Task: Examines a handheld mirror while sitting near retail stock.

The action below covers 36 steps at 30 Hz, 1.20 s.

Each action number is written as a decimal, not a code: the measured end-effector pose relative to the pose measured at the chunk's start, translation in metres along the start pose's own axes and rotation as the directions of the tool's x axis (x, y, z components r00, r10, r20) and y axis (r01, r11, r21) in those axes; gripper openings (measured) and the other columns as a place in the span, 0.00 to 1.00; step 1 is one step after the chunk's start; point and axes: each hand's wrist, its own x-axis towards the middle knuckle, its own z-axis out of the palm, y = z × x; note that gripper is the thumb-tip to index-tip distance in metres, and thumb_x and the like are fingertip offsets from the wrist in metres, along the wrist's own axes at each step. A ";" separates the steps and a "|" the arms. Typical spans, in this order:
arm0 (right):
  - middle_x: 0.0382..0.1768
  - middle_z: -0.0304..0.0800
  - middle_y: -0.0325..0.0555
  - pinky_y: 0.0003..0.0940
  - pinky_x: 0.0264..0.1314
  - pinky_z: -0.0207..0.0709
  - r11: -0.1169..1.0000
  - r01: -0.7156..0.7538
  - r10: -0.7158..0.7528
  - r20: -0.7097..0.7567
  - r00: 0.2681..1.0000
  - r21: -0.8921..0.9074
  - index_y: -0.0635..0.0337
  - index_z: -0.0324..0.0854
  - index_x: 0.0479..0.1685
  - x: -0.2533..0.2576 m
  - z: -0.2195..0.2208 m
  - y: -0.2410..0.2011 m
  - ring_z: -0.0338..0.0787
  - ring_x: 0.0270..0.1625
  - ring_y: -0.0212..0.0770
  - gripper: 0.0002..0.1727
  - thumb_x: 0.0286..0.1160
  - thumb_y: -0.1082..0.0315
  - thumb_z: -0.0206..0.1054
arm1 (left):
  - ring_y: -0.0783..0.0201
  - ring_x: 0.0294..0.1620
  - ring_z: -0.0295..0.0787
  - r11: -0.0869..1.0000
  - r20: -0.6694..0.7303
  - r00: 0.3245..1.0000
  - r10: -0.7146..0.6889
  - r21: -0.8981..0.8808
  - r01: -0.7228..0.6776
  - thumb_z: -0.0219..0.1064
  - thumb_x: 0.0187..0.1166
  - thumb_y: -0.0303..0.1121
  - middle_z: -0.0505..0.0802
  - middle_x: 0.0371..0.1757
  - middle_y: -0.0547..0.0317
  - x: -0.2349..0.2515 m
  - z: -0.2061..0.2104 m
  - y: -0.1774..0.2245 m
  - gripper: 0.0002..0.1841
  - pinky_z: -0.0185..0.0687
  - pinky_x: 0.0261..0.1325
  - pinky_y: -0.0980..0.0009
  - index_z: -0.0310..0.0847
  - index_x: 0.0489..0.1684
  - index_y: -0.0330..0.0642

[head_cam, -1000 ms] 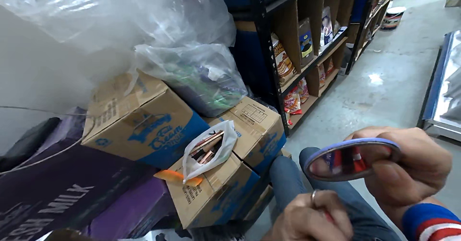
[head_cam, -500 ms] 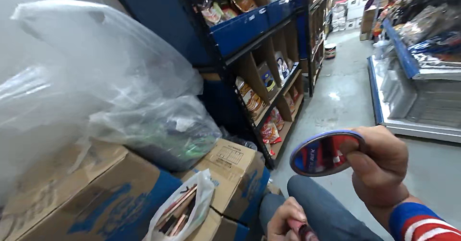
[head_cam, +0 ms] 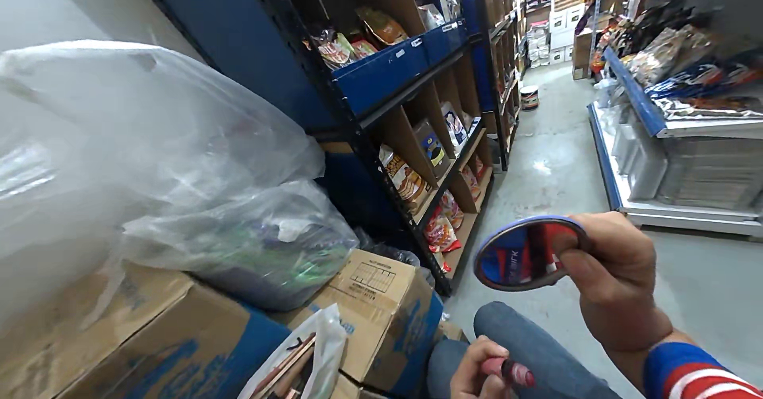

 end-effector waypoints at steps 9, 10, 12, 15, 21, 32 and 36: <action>0.26 0.79 0.23 0.04 0.31 0.73 0.997 0.064 -0.069 -0.097 0.993 -0.047 0.56 0.78 0.40 0.041 -0.003 0.027 0.77 0.29 0.06 0.12 0.91 0.60 0.56 | 0.90 0.31 0.81 0.990 -0.203 0.977 -0.063 0.108 0.086 0.64 0.84 0.43 0.96 0.49 0.74 -0.003 0.003 -0.001 0.14 0.76 0.34 0.90 0.88 0.62 0.62; 0.25 0.78 0.22 0.04 0.30 0.73 0.996 0.072 -0.077 -0.096 0.992 -0.047 0.56 0.78 0.39 0.043 -0.003 0.029 0.76 0.29 0.06 0.12 0.91 0.60 0.56 | 0.90 0.31 0.81 0.991 -0.213 0.975 -0.061 0.104 0.085 0.65 0.83 0.43 0.96 0.49 0.74 -0.004 0.003 -0.002 0.14 0.76 0.34 0.90 0.88 0.62 0.62; 0.25 0.79 0.23 0.05 0.30 0.73 0.996 0.076 -0.079 -0.091 0.993 -0.036 0.56 0.79 0.39 0.044 -0.001 0.029 0.76 0.28 0.07 0.11 0.89 0.62 0.57 | 0.90 0.31 0.81 0.991 -0.238 0.970 -0.053 0.104 0.080 0.65 0.84 0.43 0.95 0.49 0.74 -0.004 0.004 -0.002 0.14 0.76 0.34 0.90 0.88 0.62 0.61; 0.27 0.80 0.23 0.04 0.32 0.73 0.997 0.071 -0.072 -0.061 0.996 -0.013 0.55 0.79 0.41 0.038 0.006 0.027 0.77 0.31 0.06 0.11 0.90 0.62 0.56 | 0.89 0.30 0.81 0.988 -0.306 0.951 -0.046 0.125 0.088 0.65 0.83 0.43 0.95 0.49 0.73 -0.005 0.003 0.001 0.14 0.77 0.33 0.89 0.88 0.63 0.58; 0.30 0.81 0.29 0.02 0.38 0.71 0.996 0.066 -0.066 -0.008 0.998 0.059 0.60 0.79 0.44 0.020 0.029 0.023 0.77 0.34 0.06 0.13 0.92 0.62 0.53 | 0.87 0.31 0.83 0.984 -0.432 0.900 0.062 0.175 0.016 0.68 0.81 0.42 0.95 0.55 0.68 0.003 0.000 0.015 0.18 0.78 0.32 0.89 0.87 0.66 0.50; 0.27 0.80 0.28 0.06 0.34 0.74 0.873 -0.130 0.098 0.093 0.991 0.470 0.58 0.78 0.40 -0.008 0.117 0.035 0.78 0.32 0.09 0.16 0.94 0.59 0.52 | 0.86 0.32 0.84 0.941 -0.542 0.786 0.297 0.306 -0.145 0.68 0.82 0.40 0.94 0.44 0.74 0.007 -0.013 0.032 0.13 0.80 0.34 0.88 0.88 0.61 0.55; 0.26 0.80 0.25 0.06 0.33 0.74 0.802 -0.178 0.144 0.105 0.984 0.570 0.55 0.77 0.38 -0.013 0.137 0.033 0.79 0.31 0.08 0.16 0.93 0.57 0.53 | 0.87 0.32 0.84 0.924 -0.555 0.756 0.347 0.342 -0.173 0.68 0.82 0.40 0.94 0.44 0.75 -0.002 -0.021 0.036 0.13 0.79 0.33 0.89 0.88 0.60 0.55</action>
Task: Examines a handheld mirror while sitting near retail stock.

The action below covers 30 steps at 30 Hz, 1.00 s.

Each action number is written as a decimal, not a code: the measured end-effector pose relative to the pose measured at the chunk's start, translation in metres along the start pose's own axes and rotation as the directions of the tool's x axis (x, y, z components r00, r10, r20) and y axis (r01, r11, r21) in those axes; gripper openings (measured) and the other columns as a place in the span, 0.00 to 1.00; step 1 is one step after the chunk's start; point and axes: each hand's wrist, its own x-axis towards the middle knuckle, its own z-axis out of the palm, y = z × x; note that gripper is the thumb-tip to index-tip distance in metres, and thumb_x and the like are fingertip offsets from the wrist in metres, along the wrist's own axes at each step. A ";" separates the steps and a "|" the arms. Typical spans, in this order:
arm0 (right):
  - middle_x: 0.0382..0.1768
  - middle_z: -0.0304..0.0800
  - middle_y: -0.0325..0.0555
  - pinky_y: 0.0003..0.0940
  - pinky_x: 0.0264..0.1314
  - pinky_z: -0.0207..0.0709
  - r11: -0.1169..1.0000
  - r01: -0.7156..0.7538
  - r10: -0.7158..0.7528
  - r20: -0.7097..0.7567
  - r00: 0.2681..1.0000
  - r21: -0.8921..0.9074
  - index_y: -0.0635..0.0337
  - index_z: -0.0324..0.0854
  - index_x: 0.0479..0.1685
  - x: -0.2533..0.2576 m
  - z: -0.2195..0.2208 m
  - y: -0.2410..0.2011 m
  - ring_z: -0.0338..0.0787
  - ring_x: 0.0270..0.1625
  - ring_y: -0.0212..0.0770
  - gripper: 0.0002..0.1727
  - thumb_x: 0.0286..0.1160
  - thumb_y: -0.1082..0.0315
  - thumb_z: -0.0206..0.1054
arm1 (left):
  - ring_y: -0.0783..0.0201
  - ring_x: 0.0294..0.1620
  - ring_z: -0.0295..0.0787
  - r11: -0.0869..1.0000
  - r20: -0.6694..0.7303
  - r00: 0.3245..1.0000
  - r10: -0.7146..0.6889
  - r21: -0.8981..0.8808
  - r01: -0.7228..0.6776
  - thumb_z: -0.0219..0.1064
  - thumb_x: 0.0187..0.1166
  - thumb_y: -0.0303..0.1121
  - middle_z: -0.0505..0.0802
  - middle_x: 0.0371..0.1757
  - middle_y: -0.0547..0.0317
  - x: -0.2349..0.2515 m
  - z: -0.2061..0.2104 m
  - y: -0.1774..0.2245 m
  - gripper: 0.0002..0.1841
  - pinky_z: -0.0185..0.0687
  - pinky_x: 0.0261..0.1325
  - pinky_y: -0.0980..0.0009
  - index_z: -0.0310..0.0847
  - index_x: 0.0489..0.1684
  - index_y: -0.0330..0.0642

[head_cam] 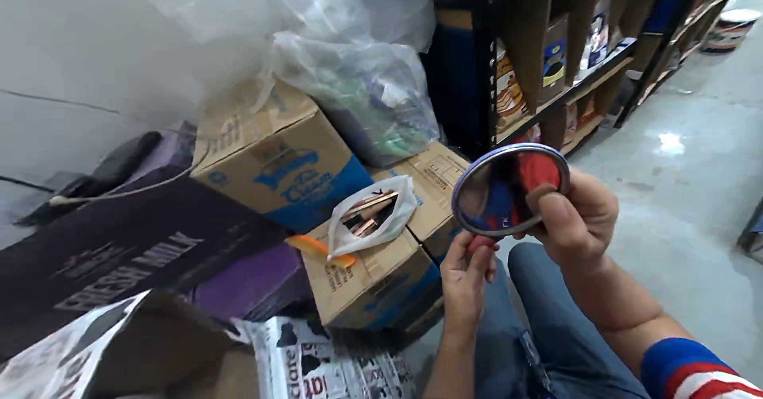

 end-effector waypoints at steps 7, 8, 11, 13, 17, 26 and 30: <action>0.28 0.81 0.28 0.06 0.35 0.74 0.995 0.005 -0.010 0.057 0.998 0.095 0.58 0.77 0.39 -0.001 0.017 0.006 0.79 0.33 0.09 0.17 0.94 0.57 0.52 | 0.87 0.33 0.86 1.000 -0.017 1.000 0.023 -0.015 -0.023 0.69 0.80 0.43 0.95 0.43 0.76 -0.004 -0.019 -0.002 0.12 0.81 0.35 0.88 0.89 0.58 0.56; 0.28 0.81 0.28 0.06 0.36 0.75 0.994 0.000 -0.007 0.066 0.998 0.107 0.58 0.78 0.39 -0.002 0.020 0.007 0.80 0.33 0.09 0.17 0.94 0.57 0.52 | 0.87 0.33 0.86 1.000 -0.022 1.000 0.020 -0.021 -0.020 0.69 0.80 0.43 0.95 0.42 0.76 -0.005 -0.021 -0.002 0.12 0.81 0.35 0.88 0.90 0.56 0.57; 0.26 0.80 0.32 0.07 0.35 0.74 0.990 -0.017 0.000 0.119 0.993 0.139 0.61 0.77 0.38 -0.004 0.031 0.010 0.79 0.32 0.10 0.18 0.94 0.58 0.52 | 0.86 0.32 0.86 0.994 -0.010 0.999 0.045 -0.100 -0.046 0.69 0.80 0.43 0.95 0.38 0.74 -0.007 -0.024 -0.001 0.09 0.81 0.35 0.88 0.91 0.50 0.56; 0.25 0.78 0.36 0.08 0.34 0.73 0.986 -0.019 -0.006 0.146 0.989 0.167 0.65 0.76 0.37 -0.007 0.041 0.013 0.78 0.30 0.12 0.18 0.93 0.61 0.53 | 0.86 0.31 0.86 0.986 0.018 0.998 0.059 -0.159 -0.056 0.68 0.81 0.43 0.95 0.36 0.73 -0.006 -0.028 0.002 0.09 0.81 0.36 0.88 0.92 0.48 0.56; 0.25 0.76 0.38 0.07 0.35 0.70 0.976 -0.014 -0.034 0.215 0.976 0.216 0.66 0.74 0.37 -0.009 0.051 0.016 0.76 0.30 0.13 0.18 0.93 0.61 0.52 | 0.87 0.29 0.87 0.970 0.084 0.996 -0.005 -0.243 0.025 0.68 0.80 0.48 0.96 0.34 0.75 -0.011 -0.043 0.008 0.11 0.81 0.35 0.89 0.94 0.46 0.58; 0.22 0.75 0.28 0.03 0.34 0.67 0.911 -0.127 0.004 0.300 0.954 0.391 0.60 0.75 0.36 -0.008 0.058 0.026 0.73 0.29 0.07 0.17 0.93 0.59 0.53 | 0.88 0.19 0.79 0.909 0.215 0.960 -0.182 -0.335 0.248 0.66 0.81 0.51 0.89 0.20 0.77 -0.017 -0.057 0.024 0.14 0.72 0.24 0.90 0.92 0.36 0.54; 0.23 0.78 0.24 0.08 0.31 0.73 0.949 -0.128 0.096 0.123 0.988 0.289 0.57 0.77 0.37 -0.009 0.068 0.024 0.76 0.28 0.09 0.14 0.91 0.62 0.53 | 0.90 0.34 0.84 0.969 -0.039 0.988 0.148 0.207 -0.137 0.64 0.85 0.42 0.92 0.41 0.85 -0.013 -0.045 0.022 0.08 0.80 0.36 0.90 0.85 0.55 0.62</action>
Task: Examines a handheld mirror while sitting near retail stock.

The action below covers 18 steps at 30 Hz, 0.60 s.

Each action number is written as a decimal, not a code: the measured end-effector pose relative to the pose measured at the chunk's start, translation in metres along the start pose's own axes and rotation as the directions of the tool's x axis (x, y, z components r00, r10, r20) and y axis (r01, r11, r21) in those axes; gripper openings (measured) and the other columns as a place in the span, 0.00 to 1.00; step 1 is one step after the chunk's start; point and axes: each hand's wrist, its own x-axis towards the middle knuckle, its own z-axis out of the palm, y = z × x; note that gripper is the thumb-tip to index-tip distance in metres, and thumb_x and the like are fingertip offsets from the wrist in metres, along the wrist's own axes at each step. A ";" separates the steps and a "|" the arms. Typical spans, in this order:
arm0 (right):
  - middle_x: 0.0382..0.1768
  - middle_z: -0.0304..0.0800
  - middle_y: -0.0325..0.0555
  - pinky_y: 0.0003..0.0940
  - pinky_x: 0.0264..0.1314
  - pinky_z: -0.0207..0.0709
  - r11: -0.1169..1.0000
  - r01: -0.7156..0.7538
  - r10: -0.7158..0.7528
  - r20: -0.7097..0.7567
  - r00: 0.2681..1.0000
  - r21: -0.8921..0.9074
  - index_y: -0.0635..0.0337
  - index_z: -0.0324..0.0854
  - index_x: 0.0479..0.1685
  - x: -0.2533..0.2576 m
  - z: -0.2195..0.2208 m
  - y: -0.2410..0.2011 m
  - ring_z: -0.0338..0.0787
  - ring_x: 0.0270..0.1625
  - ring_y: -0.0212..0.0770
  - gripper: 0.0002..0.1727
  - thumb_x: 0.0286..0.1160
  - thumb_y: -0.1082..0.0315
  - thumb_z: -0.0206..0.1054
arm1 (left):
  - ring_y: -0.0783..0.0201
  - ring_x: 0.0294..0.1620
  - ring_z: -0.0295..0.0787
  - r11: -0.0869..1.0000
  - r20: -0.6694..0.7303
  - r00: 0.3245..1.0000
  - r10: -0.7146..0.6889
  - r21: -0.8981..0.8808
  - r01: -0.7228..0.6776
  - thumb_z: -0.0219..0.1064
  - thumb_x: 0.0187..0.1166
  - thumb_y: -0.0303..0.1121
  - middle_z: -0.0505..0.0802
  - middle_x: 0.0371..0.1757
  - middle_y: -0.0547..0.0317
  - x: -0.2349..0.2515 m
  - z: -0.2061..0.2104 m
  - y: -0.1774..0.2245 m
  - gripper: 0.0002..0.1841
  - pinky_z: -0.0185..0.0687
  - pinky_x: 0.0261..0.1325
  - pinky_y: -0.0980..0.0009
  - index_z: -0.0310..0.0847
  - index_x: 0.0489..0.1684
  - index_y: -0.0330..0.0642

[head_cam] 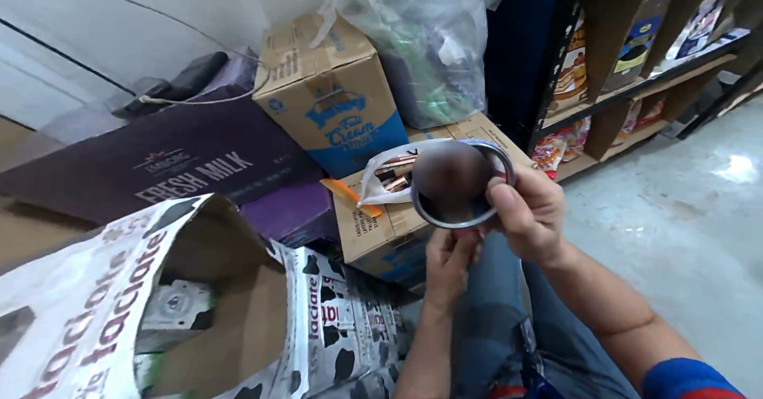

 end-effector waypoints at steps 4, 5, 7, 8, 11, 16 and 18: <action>0.23 0.76 0.38 0.10 0.33 0.72 0.976 0.126 -0.132 -0.019 0.991 -0.178 0.66 0.75 0.36 -0.005 0.010 0.000 0.76 0.27 0.16 0.18 0.93 0.62 0.51 | 0.88 0.46 0.88 0.988 -0.093 0.983 0.155 0.009 -0.155 0.68 0.82 0.40 0.93 0.51 0.86 0.001 0.013 -0.003 0.13 0.85 0.52 0.85 0.81 0.61 0.67; 0.23 0.76 0.41 0.09 0.35 0.72 0.959 0.171 -0.174 0.007 0.985 -0.228 0.66 0.75 0.35 -0.006 0.010 -0.003 0.76 0.27 0.17 0.18 0.93 0.62 0.51 | 0.89 0.49 0.88 0.988 -0.076 0.986 0.150 -0.010 -0.151 0.66 0.83 0.42 0.94 0.51 0.87 -0.001 0.015 -0.001 0.12 0.84 0.56 0.85 0.84 0.60 0.69; 0.25 0.75 0.43 0.09 0.38 0.72 0.931 0.239 -0.232 0.059 0.971 -0.275 0.65 0.73 0.35 -0.008 0.008 -0.008 0.77 0.29 0.20 0.18 0.93 0.62 0.51 | 0.93 0.58 0.84 0.993 -0.001 0.994 0.109 0.047 -0.108 0.62 0.85 0.45 0.93 0.56 0.90 -0.008 0.014 0.003 0.12 0.78 0.65 0.87 0.86 0.60 0.68; 0.26 0.75 0.43 0.09 0.39 0.73 0.926 0.252 -0.239 0.081 0.968 -0.281 0.65 0.73 0.35 -0.008 0.006 -0.010 0.78 0.30 0.20 0.18 0.94 0.62 0.51 | 0.93 0.61 0.82 0.990 0.038 0.996 0.082 0.116 -0.086 0.57 0.88 0.46 0.92 0.57 0.88 -0.013 0.010 0.001 0.13 0.76 0.68 0.86 0.85 0.62 0.61; 0.25 0.74 0.42 0.09 0.35 0.72 0.943 0.237 -0.217 0.111 0.970 -0.232 0.64 0.73 0.36 -0.010 0.002 -0.013 0.77 0.29 0.20 0.18 0.94 0.60 0.51 | 0.87 0.62 0.82 0.960 0.160 0.985 0.072 0.257 -0.112 0.45 0.94 0.47 0.91 0.56 0.72 -0.013 0.000 -0.002 0.22 0.75 0.71 0.81 0.79 0.64 0.41; 0.27 0.80 0.28 0.05 0.38 0.73 0.983 0.127 -0.123 0.041 0.992 -0.131 0.57 0.78 0.39 -0.008 -0.011 -0.021 0.79 0.33 0.08 0.17 0.94 0.57 0.52 | 0.96 0.55 0.82 0.908 0.185 0.961 0.204 0.331 -0.256 0.57 0.90 0.42 0.91 0.52 0.86 -0.001 0.003 0.017 0.13 0.79 0.61 0.90 0.83 0.59 0.49; 0.27 0.81 0.27 0.05 0.38 0.73 0.986 0.126 -0.123 0.032 0.992 -0.107 0.57 0.79 0.40 -0.006 -0.010 -0.023 0.79 0.34 0.08 0.17 0.93 0.57 0.52 | 0.94 0.62 0.80 0.883 0.112 0.958 0.262 0.374 -0.285 0.63 0.87 0.39 0.90 0.59 0.86 0.001 0.007 0.017 0.14 0.77 0.68 0.87 0.81 0.64 0.47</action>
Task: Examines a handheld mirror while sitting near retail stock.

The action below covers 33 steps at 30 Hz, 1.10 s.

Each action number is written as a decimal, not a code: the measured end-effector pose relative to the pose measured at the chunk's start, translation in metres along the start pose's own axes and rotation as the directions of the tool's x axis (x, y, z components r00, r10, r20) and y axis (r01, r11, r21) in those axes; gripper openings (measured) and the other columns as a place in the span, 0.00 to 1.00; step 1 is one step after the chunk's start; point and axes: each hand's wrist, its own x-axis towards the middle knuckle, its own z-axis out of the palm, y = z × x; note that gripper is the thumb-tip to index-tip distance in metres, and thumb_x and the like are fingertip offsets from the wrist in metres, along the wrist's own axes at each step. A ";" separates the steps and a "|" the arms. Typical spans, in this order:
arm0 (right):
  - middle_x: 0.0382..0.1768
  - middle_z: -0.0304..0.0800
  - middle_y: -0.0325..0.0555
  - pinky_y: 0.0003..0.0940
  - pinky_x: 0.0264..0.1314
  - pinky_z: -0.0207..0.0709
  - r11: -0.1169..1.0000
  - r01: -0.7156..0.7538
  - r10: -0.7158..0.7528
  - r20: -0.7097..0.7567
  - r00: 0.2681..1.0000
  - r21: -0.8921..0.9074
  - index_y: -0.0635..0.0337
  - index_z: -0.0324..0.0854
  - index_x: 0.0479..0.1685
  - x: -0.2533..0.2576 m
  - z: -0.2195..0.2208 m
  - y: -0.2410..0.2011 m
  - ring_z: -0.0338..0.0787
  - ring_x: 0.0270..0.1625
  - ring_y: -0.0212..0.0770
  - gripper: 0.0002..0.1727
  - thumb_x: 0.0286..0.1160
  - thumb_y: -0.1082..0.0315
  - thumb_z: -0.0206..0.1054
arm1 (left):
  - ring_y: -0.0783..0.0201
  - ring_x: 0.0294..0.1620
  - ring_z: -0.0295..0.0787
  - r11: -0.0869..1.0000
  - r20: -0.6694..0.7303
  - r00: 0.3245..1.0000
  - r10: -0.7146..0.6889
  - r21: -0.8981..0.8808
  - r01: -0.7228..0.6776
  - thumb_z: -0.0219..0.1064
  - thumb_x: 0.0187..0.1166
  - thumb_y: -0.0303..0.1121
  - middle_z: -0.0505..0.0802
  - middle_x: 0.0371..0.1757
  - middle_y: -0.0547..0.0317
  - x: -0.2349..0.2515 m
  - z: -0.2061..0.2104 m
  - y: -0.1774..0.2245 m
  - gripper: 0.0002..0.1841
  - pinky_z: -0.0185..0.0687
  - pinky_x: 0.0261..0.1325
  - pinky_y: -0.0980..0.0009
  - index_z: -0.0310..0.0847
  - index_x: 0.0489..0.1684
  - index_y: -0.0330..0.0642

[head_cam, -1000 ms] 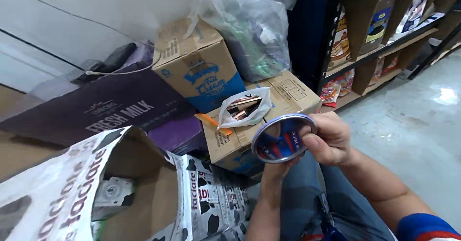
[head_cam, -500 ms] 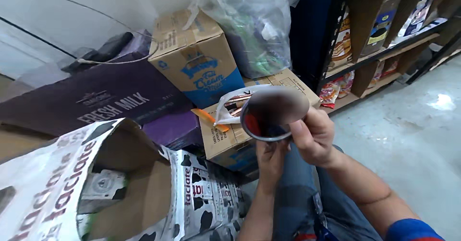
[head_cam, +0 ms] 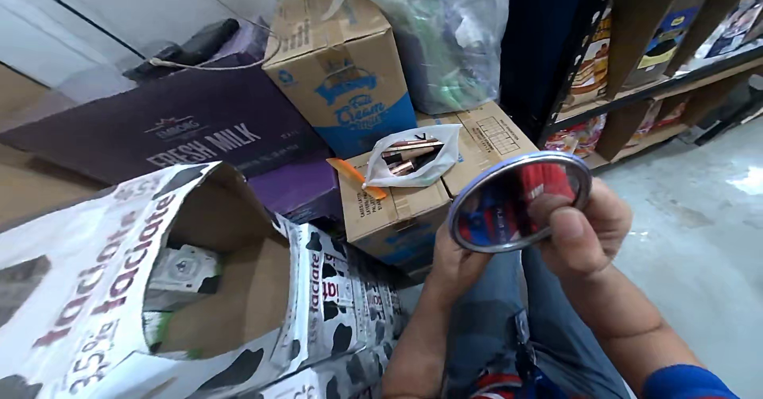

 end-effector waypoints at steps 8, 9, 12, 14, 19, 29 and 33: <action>0.27 0.81 0.27 0.05 0.39 0.73 1.000 0.005 -0.005 -0.010 1.000 0.002 0.57 0.79 0.39 -0.003 0.000 0.003 0.79 0.33 0.08 0.17 0.93 0.57 0.53 | 0.95 0.66 0.77 1.000 0.040 0.999 -0.014 -0.014 0.015 0.60 0.88 0.41 0.88 0.63 0.84 -0.003 0.011 0.002 0.18 0.73 0.71 0.87 0.75 0.70 0.43; 0.27 0.80 0.27 0.05 0.37 0.73 1.000 -0.004 0.004 -0.008 1.000 0.004 0.56 0.78 0.38 -0.003 -0.001 0.003 0.79 0.33 0.08 0.17 0.93 0.57 0.53 | 0.96 0.66 0.75 1.000 0.081 0.997 -0.018 0.008 0.017 0.53 0.92 0.45 0.87 0.62 0.84 -0.006 0.008 0.000 0.18 0.71 0.71 0.88 0.77 0.69 0.45; 0.26 0.79 0.29 0.05 0.36 0.72 1.000 -0.013 0.013 0.012 1.000 0.013 0.59 0.77 0.37 -0.005 -0.001 0.004 0.78 0.32 0.09 0.17 0.93 0.58 0.53 | 0.96 0.63 0.76 0.996 0.117 0.989 -0.087 0.041 0.082 0.46 0.94 0.46 0.90 0.56 0.84 -0.011 0.001 0.001 0.20 0.71 0.71 0.87 0.83 0.59 0.46; 0.25 0.78 0.31 0.06 0.35 0.72 1.000 -0.009 0.009 0.006 1.000 0.017 0.61 0.77 0.37 -0.005 -0.002 0.005 0.77 0.31 0.10 0.17 0.93 0.59 0.53 | 0.96 0.58 0.79 0.994 0.143 0.986 -0.085 0.079 0.074 0.50 0.93 0.42 0.90 0.50 0.80 -0.007 -0.002 0.001 0.17 0.74 0.66 0.88 0.83 0.53 0.43; 0.26 0.80 0.26 0.06 0.36 0.73 0.999 -0.027 0.026 -0.037 0.999 -0.023 0.56 0.78 0.38 -0.008 -0.008 0.005 0.78 0.32 0.09 0.16 0.93 0.58 0.53 | 0.88 0.62 0.83 0.988 0.033 0.999 0.001 0.154 -0.006 0.68 0.84 0.37 0.93 0.54 0.72 0.004 -0.001 -0.002 0.11 0.79 0.68 0.83 0.86 0.52 0.40; 0.24 0.79 0.22 0.06 0.32 0.74 0.997 -0.083 0.083 -0.068 0.994 0.004 0.52 0.78 0.37 -0.011 -0.005 0.011 0.78 0.29 0.08 0.14 0.92 0.58 0.54 | 0.80 0.70 0.80 0.987 0.211 0.969 -0.126 0.128 0.100 0.62 0.87 0.36 0.88 0.65 0.44 0.000 -0.007 0.002 0.22 0.73 0.75 0.81 0.76 0.65 0.20; 0.24 0.81 0.19 0.06 0.31 0.74 0.990 -0.129 0.133 -0.086 0.987 0.057 0.49 0.80 0.40 -0.009 -0.006 0.014 0.78 0.28 0.07 0.13 0.91 0.60 0.53 | 0.80 0.59 0.85 0.982 0.273 0.957 -0.098 0.181 0.049 0.57 0.89 0.30 0.92 0.54 0.50 0.010 -0.017 0.003 0.15 0.78 0.68 0.80 0.83 0.56 0.25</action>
